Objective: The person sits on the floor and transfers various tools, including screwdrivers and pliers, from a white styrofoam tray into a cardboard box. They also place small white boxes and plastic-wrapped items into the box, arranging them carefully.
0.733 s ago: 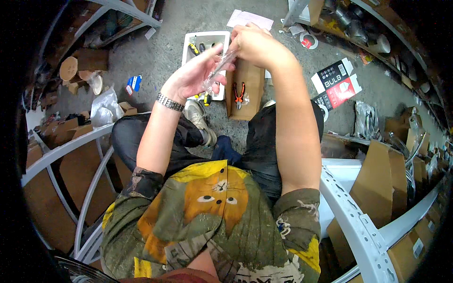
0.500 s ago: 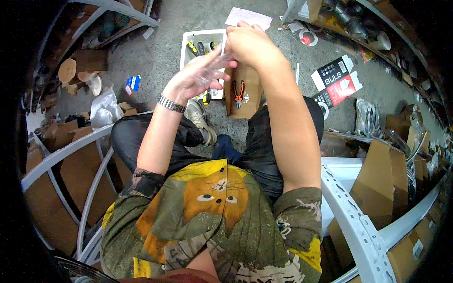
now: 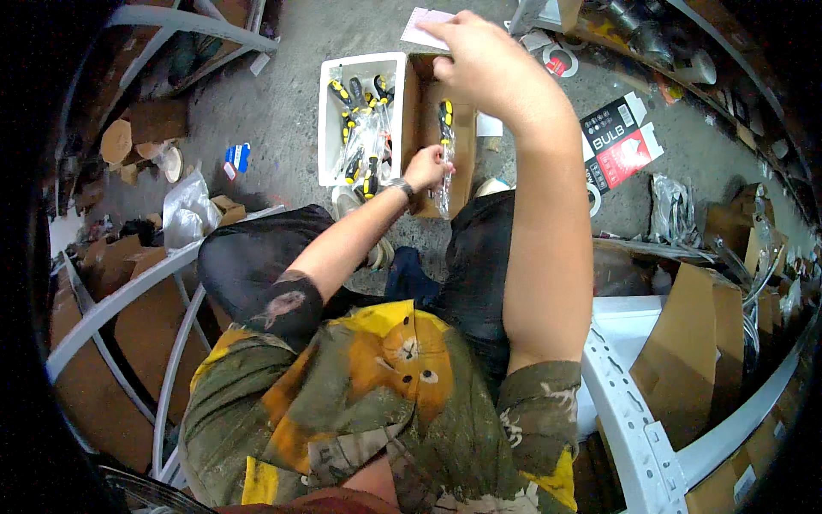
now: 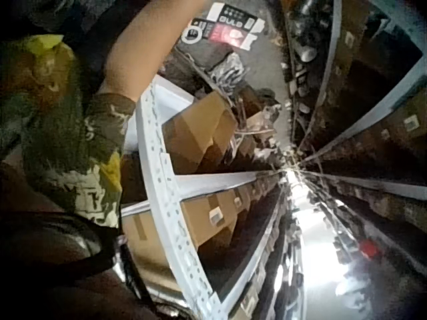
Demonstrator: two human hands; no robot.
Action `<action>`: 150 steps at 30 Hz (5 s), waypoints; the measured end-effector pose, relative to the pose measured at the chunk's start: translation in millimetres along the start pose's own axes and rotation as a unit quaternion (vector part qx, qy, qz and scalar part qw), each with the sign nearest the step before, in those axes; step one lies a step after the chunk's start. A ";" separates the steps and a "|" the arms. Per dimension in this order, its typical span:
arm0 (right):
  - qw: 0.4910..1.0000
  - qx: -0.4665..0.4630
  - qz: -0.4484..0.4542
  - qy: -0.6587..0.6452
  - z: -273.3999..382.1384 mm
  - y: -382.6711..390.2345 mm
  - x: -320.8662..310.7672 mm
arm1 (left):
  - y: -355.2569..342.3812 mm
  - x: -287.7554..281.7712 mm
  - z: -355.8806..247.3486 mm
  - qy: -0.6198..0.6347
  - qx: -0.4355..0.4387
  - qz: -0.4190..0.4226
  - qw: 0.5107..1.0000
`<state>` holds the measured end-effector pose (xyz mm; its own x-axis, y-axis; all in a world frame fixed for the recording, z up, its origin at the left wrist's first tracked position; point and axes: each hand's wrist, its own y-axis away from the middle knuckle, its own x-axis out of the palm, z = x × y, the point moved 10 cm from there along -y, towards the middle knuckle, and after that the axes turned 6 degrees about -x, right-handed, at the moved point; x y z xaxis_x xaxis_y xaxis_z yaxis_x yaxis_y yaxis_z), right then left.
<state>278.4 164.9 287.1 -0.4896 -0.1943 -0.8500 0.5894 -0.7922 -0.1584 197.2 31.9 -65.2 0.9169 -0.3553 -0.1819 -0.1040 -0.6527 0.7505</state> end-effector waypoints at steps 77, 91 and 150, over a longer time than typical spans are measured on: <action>0.976 -0.054 0.177 -0.116 34.9 -18.8 87.4 | 191.8 -228.8 -77.8 -0.285 -0.018 -0.067 0.956; 0.911 0.077 0.084 -0.397 62.7 -30.1 89.4 | 210.3 -290.8 -230.7 0.147 0.275 -0.048 0.949; 0.976 0.125 0.159 -0.083 1.1 -13.2 49.2 | -58.4 -155.2 11.2 -0.342 -0.013 -0.287 0.895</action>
<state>245.9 165.1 247.9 -0.4172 -0.5268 -0.7406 0.5625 -0.7897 0.2448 56.6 117.7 -88.0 0.3657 -0.2986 -0.8815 0.3256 -0.8462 0.4218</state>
